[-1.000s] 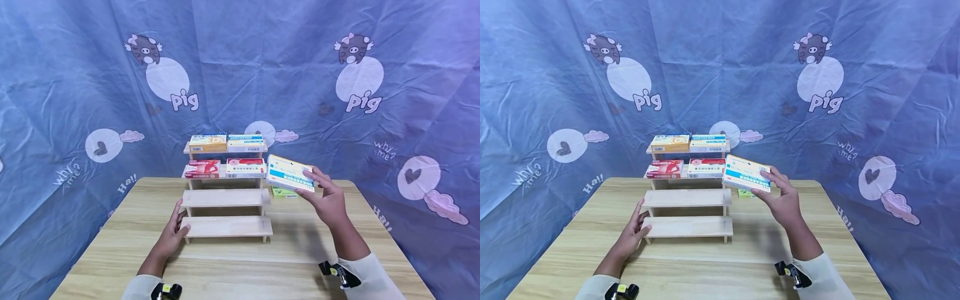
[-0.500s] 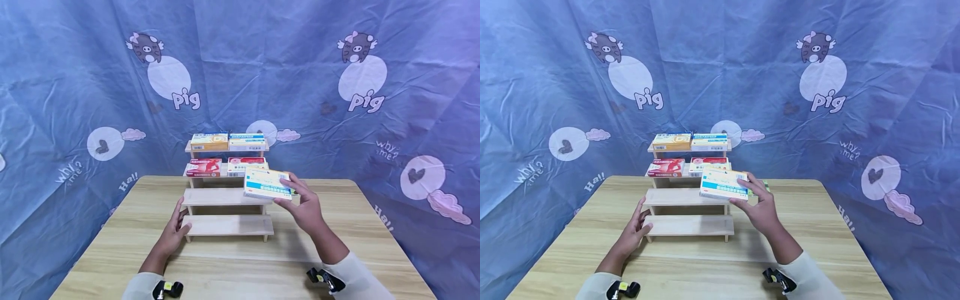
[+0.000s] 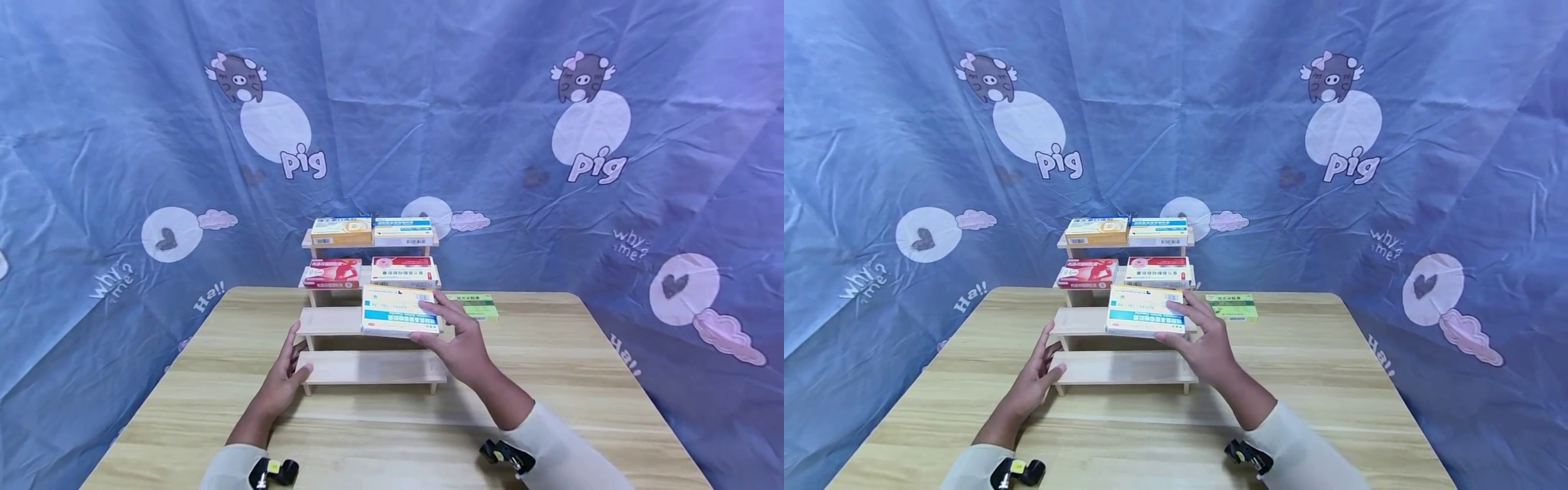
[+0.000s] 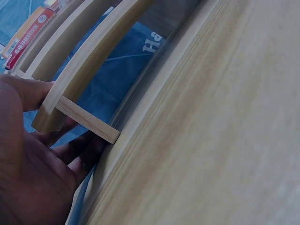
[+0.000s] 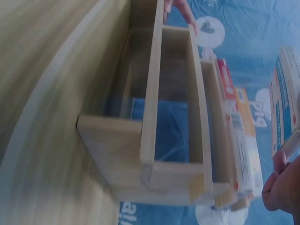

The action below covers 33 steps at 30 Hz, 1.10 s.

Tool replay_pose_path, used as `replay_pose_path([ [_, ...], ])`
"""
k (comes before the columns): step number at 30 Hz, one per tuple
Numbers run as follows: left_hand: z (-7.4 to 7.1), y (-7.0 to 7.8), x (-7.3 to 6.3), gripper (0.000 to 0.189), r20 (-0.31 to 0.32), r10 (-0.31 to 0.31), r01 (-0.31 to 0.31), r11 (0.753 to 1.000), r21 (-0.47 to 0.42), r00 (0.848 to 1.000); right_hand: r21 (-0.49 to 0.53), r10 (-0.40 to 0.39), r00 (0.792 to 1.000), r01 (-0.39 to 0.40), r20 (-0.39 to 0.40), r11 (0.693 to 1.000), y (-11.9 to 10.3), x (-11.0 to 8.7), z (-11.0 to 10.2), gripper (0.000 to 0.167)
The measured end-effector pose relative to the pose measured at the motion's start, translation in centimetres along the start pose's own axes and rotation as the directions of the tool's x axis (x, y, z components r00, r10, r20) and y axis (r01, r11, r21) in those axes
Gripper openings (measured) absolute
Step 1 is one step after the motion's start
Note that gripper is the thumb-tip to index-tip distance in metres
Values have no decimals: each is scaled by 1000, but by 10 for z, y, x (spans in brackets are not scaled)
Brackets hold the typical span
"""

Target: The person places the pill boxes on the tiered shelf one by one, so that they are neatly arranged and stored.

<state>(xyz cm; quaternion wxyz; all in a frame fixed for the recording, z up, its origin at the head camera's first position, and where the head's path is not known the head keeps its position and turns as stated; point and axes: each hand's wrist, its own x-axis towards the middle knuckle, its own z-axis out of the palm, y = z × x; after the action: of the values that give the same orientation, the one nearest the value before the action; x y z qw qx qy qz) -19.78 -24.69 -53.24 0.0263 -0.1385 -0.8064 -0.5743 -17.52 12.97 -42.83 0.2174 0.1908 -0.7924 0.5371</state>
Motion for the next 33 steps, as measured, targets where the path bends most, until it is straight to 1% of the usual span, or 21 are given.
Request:
replay_pose_path([
  [3,0,0,1,91,-2,-4,4,1000,-1,1000,14,-4,1000,4,10,1000,-1,1,11,56],
  [10,1,2,1,91,-8,-39,39,999,-6,999,30,21,999,-22,40,999,-4,4,33,55],
  [14,1,2,1,93,-11,-52,52,999,-4,999,30,31,998,-33,57,999,-5,8,42,55],
  [20,2,2,1,95,-12,-72,72,997,-6,997,63,81,993,-87,84,994,-6,10,57,54],
  [24,2,3,2,95,-8,-93,93,996,-15,996,74,85,992,-92,99,993,-5,12,66,53],
  [33,2,5,3,93,-11,-97,97,995,-20,995,85,124,984,-136,130,987,-4,16,82,52],
])
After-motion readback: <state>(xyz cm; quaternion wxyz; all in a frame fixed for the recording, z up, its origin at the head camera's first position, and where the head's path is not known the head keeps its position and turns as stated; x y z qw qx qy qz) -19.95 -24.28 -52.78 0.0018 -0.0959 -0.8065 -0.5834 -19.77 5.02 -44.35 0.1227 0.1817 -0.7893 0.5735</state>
